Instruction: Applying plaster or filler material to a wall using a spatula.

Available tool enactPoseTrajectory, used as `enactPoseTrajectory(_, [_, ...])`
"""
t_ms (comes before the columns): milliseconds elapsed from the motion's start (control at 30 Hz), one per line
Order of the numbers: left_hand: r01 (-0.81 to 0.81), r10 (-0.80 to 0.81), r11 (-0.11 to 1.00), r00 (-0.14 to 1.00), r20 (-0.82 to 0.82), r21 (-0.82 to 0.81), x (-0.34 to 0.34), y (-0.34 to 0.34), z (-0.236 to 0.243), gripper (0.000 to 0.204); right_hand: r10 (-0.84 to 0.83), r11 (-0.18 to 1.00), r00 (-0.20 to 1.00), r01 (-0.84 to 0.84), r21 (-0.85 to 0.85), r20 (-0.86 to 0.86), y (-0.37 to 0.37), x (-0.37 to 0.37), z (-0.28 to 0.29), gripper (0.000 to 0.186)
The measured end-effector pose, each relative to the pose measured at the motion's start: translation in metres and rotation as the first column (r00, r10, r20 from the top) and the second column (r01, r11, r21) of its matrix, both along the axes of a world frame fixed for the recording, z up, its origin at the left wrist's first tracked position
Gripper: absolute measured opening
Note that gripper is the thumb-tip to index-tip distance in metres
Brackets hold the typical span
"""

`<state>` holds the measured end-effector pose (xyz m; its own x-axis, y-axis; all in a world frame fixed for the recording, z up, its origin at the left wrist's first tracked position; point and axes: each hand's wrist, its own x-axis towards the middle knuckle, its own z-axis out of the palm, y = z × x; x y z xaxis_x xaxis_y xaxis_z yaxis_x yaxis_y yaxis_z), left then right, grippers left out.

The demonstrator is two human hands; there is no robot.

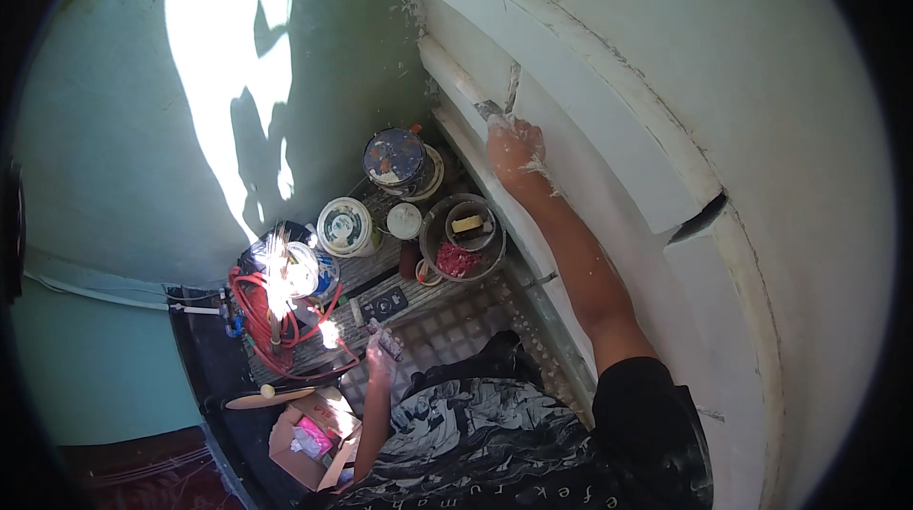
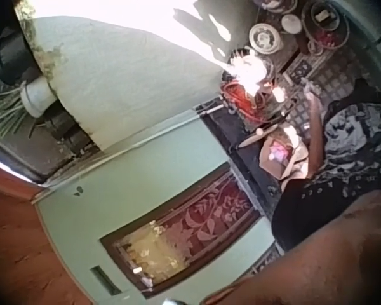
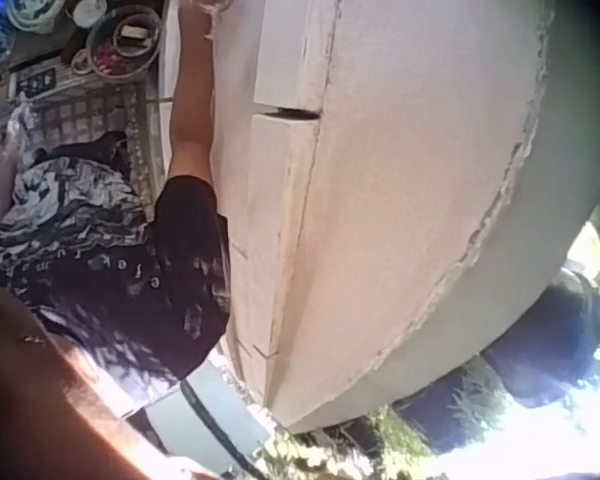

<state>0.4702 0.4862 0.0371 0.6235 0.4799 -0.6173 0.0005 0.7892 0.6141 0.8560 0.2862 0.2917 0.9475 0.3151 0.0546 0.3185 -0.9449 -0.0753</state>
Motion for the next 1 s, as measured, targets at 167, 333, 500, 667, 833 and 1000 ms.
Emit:
enactPoseTrajectory(167, [-0.004, 0.004, 1.0, 1.0, -0.014, 0.012, -0.013, 0.004, -0.009, 0.029, -0.002, 1.0, 1.0, 0.002, 0.016, 0.01, -0.008, -0.03, 0.005, 0.023])
enactPoseTrajectory(333, [-0.029, 0.028, 0.999, 0.998, -0.058, -0.031, -0.02, 0.009, -0.03, 0.027, -0.002, 0.999, 1.0, 0.002, -0.038, -0.019, 0.0, -0.009, 0.003, 0.025])
enactPoseTrajectory(500, [-0.03, 0.029, 1.0, 0.999, -0.032, -0.007, -0.003, 0.001, 0.0, 0.023, -0.053, 0.996, 0.998, 0.051, -0.078, -0.028, 0.014, -0.006, 0.015, 0.026])
enactPoseTrajectory(667, [-0.008, 0.008, 0.999, 1.0, 0.001, 0.037, 0.007, 0.003, 0.011, 0.019, -0.026, 0.999, 0.988, 0.029, 0.021, -0.15, -0.003, -0.047, 0.034, 0.03])
enactPoseTrajectory(833, [-0.012, 0.015, 0.998, 0.999, -0.044, 0.068, 0.017, -0.004, 0.034, 0.018, 0.04, 0.981, 0.995, -0.02, 0.195, -0.096, -0.031, -0.065, 0.041, 0.033])
enactPoseTrajectory(1000, [-0.013, 0.024, 0.998, 0.987, -0.16, 0.069, 0.029, -0.003, 0.034, 0.013, -0.015, 0.936, 0.998, 0.036, 0.351, -0.062, -0.033, -0.064, 0.022, 0.03])
